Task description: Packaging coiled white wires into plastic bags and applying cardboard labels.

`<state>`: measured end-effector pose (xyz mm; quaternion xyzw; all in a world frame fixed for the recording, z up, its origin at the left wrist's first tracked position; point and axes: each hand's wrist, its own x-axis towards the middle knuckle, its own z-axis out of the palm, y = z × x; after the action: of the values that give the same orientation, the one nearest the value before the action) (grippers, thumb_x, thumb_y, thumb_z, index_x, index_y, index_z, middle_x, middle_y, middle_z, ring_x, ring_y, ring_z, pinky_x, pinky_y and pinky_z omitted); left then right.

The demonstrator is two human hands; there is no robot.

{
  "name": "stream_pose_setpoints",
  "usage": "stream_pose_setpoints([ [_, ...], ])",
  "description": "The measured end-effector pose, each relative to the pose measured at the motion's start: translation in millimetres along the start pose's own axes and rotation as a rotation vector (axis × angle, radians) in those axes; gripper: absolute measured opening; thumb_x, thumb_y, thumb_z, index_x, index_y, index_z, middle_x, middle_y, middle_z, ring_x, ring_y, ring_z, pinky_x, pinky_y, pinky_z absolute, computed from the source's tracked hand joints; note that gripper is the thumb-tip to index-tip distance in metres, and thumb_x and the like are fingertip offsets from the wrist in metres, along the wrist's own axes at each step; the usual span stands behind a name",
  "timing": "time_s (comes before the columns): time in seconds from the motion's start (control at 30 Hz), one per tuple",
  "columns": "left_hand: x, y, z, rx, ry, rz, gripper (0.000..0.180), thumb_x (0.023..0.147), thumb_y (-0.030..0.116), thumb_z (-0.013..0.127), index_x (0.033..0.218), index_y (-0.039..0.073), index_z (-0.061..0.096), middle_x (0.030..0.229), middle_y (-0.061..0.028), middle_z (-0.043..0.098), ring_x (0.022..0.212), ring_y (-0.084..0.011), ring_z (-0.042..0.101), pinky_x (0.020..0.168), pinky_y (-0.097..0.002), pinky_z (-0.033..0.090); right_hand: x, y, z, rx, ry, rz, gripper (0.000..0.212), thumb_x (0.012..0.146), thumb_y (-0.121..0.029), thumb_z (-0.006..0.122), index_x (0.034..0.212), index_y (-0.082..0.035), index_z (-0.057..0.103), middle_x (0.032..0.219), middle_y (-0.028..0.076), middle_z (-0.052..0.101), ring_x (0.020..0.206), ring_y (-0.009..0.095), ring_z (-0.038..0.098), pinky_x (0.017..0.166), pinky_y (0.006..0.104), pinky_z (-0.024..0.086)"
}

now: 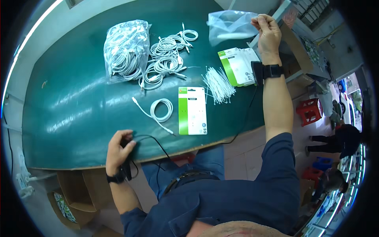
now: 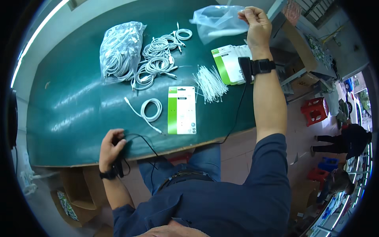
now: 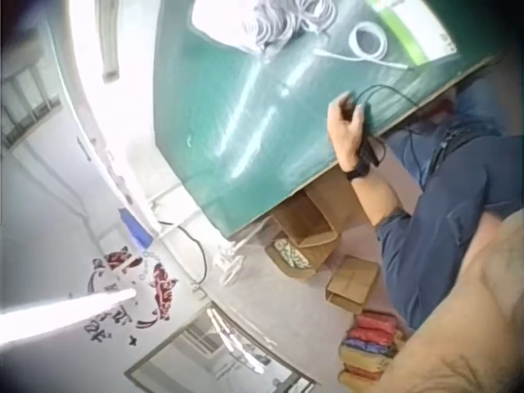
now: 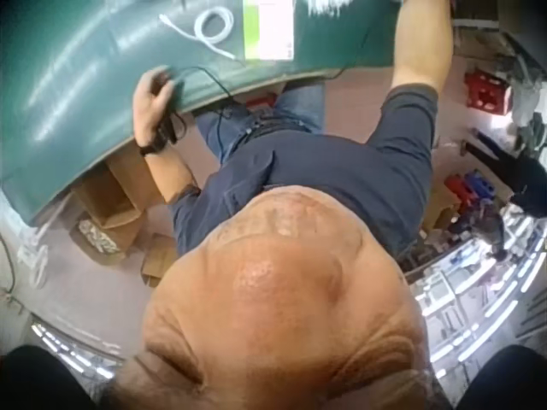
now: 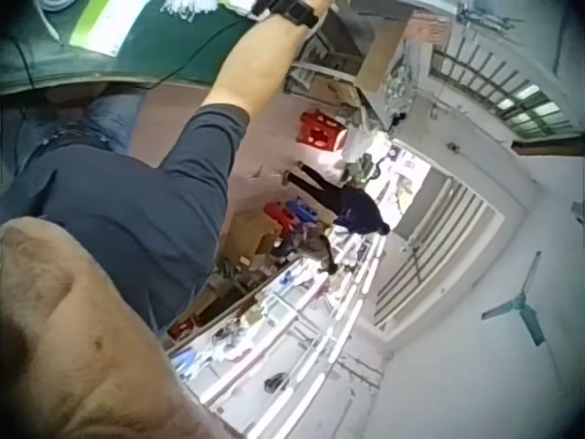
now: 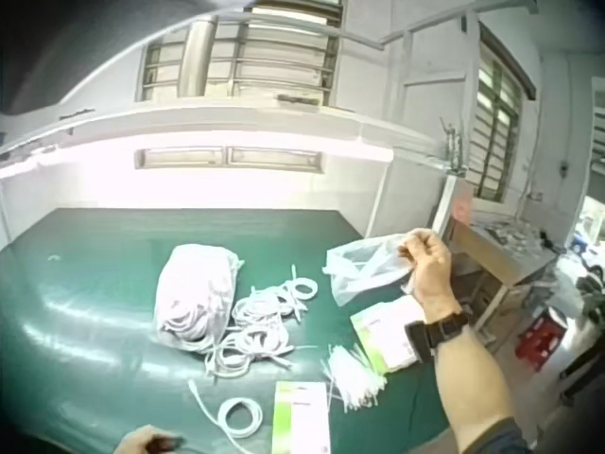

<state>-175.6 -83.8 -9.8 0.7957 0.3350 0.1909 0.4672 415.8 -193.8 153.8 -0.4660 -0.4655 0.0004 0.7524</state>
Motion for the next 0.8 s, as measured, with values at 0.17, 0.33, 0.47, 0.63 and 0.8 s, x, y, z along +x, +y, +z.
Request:
stream_pose_setpoints([
  [0.17,-4,-2,-1,0.003,-0.042,-0.044,0.049,0.077,0.001,0.077,0.124,0.0,0.064,0.112,-0.0087,0.066,0.107,-0.0191,0.063,0.099,-0.032,0.049,25,98,-23,-0.075,0.142,0.048,0.01,0.101,-0.011,0.066,0.107,-0.004,0.071,0.097,0.009,0.075,0.085,0.018,0.072,0.087,0.0289,0.057],
  [0.33,3,11,-4,0.046,-0.06,-0.083,0.056,0.072,0.008,0.081,0.125,-0.001,0.063,0.117,-0.0092,0.066,0.114,-0.0218,0.063,0.105,-0.0341,0.047,-9,159,-49,-0.347,0.119,0.583,0.023,0.098,-0.015,0.07,0.115,-0.001,0.068,0.097,0.009,0.075,0.086,0.019,0.072,0.084,0.0318,0.059],
  [0.47,3,3,-2,-0.094,-0.062,-0.083,0.065,0.072,0.018,0.086,0.129,-0.002,0.062,0.122,-0.0095,0.066,0.121,-0.0226,0.061,0.11,-0.035,0.044,-36,147,-53,-0.93,-0.009,0.354,0.035,0.094,-0.019,0.073,0.123,-0.001,0.066,0.097,0.011,0.076,0.085,0.024,0.074,0.079,0.0349,0.059],
  [0.63,-1,-9,0,-0.196,-0.059,-0.049,0.072,0.069,0.022,0.091,0.131,-0.001,0.063,0.126,-0.0115,0.064,0.122,-0.0251,0.061,0.111,-0.0368,0.044,-97,88,-12,-1.054,-0.246,0.213,0.054,0.09,-0.036,0.074,0.132,-0.005,0.062,0.111,0.021,0.074,0.102,0.039,0.071,0.09,0.0473,0.056],
  [0.8,-7,-14,1,-0.189,-0.055,-0.014,0.075,0.076,0.03,0.088,0.137,-0.003,0.059,0.128,-0.0101,0.065,0.125,-0.022,0.06,0.112,-0.0351,0.041,-174,25,18,-1.216,-0.494,0.468,0.071,0.088,-0.053,0.072,0.133,0.001,0.059,0.119,0.024,0.071,0.108,0.041,0.067,0.096,0.0479,0.053],
])
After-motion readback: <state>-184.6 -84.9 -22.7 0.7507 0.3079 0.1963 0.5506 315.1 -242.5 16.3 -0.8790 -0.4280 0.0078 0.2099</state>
